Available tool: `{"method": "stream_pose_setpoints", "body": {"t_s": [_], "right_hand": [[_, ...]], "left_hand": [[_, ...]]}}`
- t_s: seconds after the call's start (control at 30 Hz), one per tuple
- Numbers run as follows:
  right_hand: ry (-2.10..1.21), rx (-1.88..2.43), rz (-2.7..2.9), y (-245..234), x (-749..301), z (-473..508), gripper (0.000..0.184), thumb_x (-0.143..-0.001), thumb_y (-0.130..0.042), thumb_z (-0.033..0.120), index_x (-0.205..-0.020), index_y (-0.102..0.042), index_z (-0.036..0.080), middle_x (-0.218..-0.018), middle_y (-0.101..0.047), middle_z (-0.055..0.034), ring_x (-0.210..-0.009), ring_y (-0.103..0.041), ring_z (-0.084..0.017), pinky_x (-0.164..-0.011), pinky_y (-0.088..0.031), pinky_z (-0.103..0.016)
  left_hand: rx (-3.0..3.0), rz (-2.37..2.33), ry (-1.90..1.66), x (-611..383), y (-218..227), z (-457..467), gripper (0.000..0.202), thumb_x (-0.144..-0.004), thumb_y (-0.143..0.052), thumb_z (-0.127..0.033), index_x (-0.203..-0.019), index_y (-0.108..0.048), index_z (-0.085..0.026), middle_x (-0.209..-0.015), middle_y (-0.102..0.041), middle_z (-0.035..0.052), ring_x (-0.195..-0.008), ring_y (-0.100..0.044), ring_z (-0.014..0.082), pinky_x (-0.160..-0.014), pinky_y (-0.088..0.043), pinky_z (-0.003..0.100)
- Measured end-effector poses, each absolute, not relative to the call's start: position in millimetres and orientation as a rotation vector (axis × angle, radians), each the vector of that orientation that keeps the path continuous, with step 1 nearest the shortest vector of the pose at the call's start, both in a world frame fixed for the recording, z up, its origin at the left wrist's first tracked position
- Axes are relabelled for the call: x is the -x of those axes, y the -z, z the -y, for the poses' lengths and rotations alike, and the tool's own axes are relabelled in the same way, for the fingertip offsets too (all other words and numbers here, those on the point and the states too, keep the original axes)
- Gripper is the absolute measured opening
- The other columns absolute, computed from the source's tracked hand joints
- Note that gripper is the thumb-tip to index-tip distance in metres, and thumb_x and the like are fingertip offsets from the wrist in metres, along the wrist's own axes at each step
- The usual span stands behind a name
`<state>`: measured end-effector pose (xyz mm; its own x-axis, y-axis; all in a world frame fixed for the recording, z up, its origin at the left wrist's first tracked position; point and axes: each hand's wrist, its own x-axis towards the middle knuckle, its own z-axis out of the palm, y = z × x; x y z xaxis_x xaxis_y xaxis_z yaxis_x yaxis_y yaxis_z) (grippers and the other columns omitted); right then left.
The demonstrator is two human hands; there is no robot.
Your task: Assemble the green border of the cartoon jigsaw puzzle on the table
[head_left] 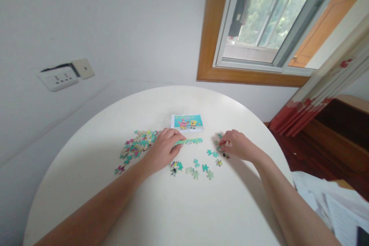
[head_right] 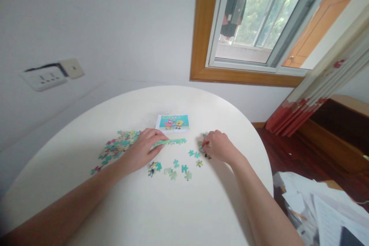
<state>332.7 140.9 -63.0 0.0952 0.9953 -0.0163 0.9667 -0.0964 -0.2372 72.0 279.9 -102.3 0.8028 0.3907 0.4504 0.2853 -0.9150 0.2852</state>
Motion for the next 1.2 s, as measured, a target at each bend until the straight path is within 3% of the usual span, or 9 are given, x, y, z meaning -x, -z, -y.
{"method": "stream_pose_setpoints", "body": {"t_s": [0.23,0.47,0.67,0.8,1.0,1.2], "right_hand": [[-0.345,2.103,1.976,62,-332,-140,0.019,-0.069,-0.063,0.014,-0.086,-0.069,0.021,-0.086,-0.066,-0.0042,-0.084,-0.056,-0.019,-0.071,-0.038,-0.026],[-0.487,2.009,1.925,64,-318,-143,0.017,-0.066,-0.057,0.007,-0.074,-0.065,0.020,-0.075,-0.064,-0.0002,-0.069,-0.056,-0.013,-0.062,-0.037,-0.022],[-0.583,1.799,1.759,64,-320,-145,0.018,-0.073,-0.054,0.013,-0.081,-0.069,0.020,-0.078,-0.067,-0.0012,-0.073,-0.059,-0.014,-0.069,-0.043,-0.025],[-0.728,1.635,1.439,72,-327,-152,0.014,-0.075,-0.061,0.027,-0.085,-0.066,0.018,-0.079,-0.066,-0.0022,-0.074,-0.060,-0.015,-0.070,-0.045,-0.028],[-1.118,1.336,0.905,80,-320,-159,0.028,-0.063,-0.077,0.035,-0.080,-0.061,0.019,-0.085,-0.064,-0.0011,-0.080,-0.063,-0.014,-0.078,-0.050,-0.028],[-1.083,1.399,0.892,84,-318,-164,0.036,-0.060,-0.078,0.041,-0.084,-0.062,0.019,-0.082,-0.066,-0.0038,-0.073,-0.062,-0.015,-0.070,-0.051,-0.029]], "left_hand": [[-2.771,-0.515,-0.769,-72,103,-280,0.021,-0.086,-0.051,-0.017,-0.104,-0.061,-0.022,-0.105,-0.056,0.0052,-0.103,-0.047,0.0227,-0.093,-0.037,0.039],[-2.767,-0.520,-0.774,-73,101,-276,0.022,-0.086,-0.052,-0.017,-0.104,-0.062,-0.023,-0.104,-0.057,0.0049,-0.104,-0.047,0.0229,-0.094,-0.038,0.039],[-2.770,-0.513,-0.757,-72,101,-276,0.022,-0.086,-0.051,-0.016,-0.105,-0.061,-0.023,-0.106,-0.056,0.0049,-0.105,-0.047,0.0225,-0.095,-0.038,0.039],[-2.768,-0.508,-0.736,-71,100,-275,0.023,-0.086,-0.051,-0.016,-0.105,-0.061,-0.023,-0.104,-0.056,0.0047,-0.104,-0.047,0.0222,-0.093,-0.039,0.038],[-2.760,-0.499,-0.749,-72,99,-273,0.023,-0.087,-0.049,-0.016,-0.105,-0.061,-0.023,-0.104,-0.057,0.0051,-0.104,-0.047,0.0222,-0.093,-0.040,0.039],[-2.751,-0.491,-0.779,-73,100,-275,0.023,-0.086,-0.050,-0.016,-0.105,-0.061,-0.023,-0.104,-0.057,0.0058,-0.103,-0.047,0.0227,-0.092,-0.040,0.040]]}}
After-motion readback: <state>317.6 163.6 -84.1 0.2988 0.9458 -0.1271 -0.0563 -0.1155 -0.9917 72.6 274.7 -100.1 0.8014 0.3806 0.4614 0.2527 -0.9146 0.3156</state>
